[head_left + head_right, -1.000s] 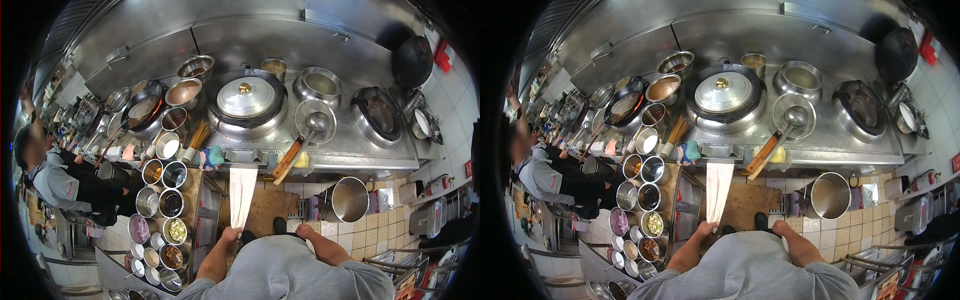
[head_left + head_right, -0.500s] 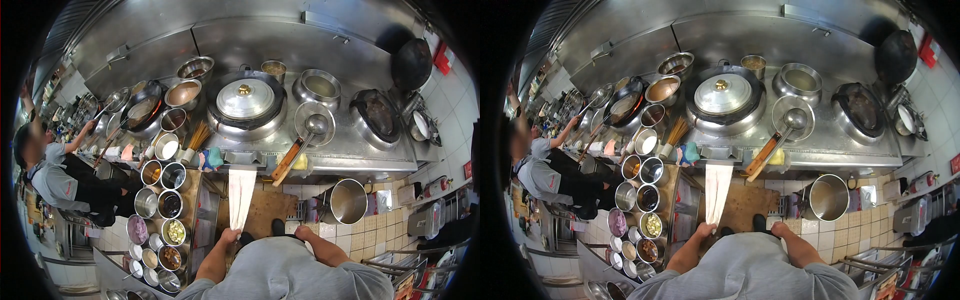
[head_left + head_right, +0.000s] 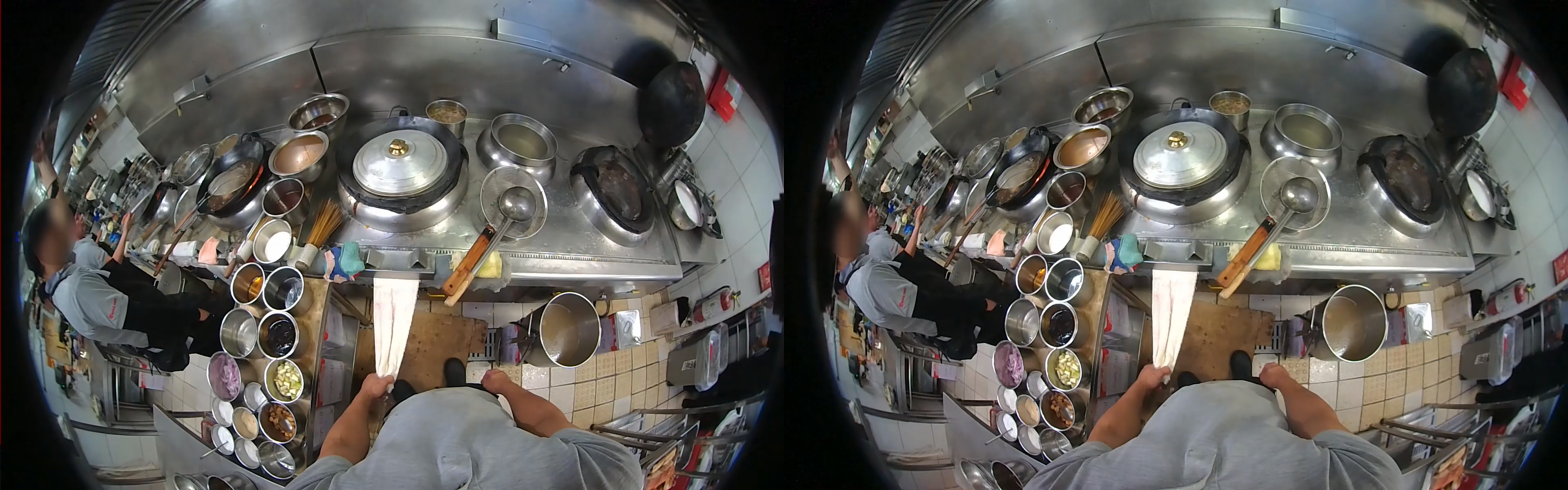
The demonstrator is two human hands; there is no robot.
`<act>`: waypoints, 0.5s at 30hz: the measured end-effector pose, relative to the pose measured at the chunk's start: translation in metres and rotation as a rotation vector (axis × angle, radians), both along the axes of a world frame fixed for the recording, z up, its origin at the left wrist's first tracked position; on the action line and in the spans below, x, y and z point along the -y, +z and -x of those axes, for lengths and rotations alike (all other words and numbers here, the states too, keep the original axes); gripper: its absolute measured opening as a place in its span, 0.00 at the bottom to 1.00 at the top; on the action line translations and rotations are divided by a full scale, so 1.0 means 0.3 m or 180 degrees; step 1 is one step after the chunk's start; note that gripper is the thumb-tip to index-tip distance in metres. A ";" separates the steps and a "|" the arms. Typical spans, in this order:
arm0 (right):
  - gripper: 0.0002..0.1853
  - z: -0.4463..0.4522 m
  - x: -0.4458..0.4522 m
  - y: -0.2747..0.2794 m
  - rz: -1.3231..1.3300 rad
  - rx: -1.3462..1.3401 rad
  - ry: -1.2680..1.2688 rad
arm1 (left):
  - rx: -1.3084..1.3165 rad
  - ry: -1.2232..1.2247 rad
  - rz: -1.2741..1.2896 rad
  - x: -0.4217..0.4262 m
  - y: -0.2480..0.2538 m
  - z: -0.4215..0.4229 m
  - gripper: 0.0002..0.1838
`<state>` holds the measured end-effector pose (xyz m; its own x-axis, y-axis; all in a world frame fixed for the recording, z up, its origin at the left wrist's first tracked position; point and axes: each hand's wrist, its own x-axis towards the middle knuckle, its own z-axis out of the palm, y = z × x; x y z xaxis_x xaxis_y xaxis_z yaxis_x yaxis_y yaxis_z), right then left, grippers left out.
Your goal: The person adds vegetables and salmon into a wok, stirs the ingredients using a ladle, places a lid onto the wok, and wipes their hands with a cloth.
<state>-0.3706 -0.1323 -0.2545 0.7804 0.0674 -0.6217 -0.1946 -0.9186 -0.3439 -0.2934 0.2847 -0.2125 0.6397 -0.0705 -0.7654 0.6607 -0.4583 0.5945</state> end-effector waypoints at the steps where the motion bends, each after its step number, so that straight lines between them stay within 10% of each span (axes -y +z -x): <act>1: 0.20 -0.001 -0.003 0.014 -0.0021 0.0023 -0.0009 | 0.0013 0.0006 0.0012 0.000 -0.003 0.001 0.23; 15: 0.20 0.009 -0.003 0.012 -0.0006 0.0105 -0.0174 | -0.0009 -0.0065 -0.0087 0.008 0.009 -0.001 0.23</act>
<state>-0.3733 -0.1314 -0.2509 0.8030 0.0251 -0.5955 -0.2331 -0.9063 -0.3526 -0.2933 0.2824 -0.2098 0.6362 -0.0625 -0.7690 0.6527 -0.4878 0.5796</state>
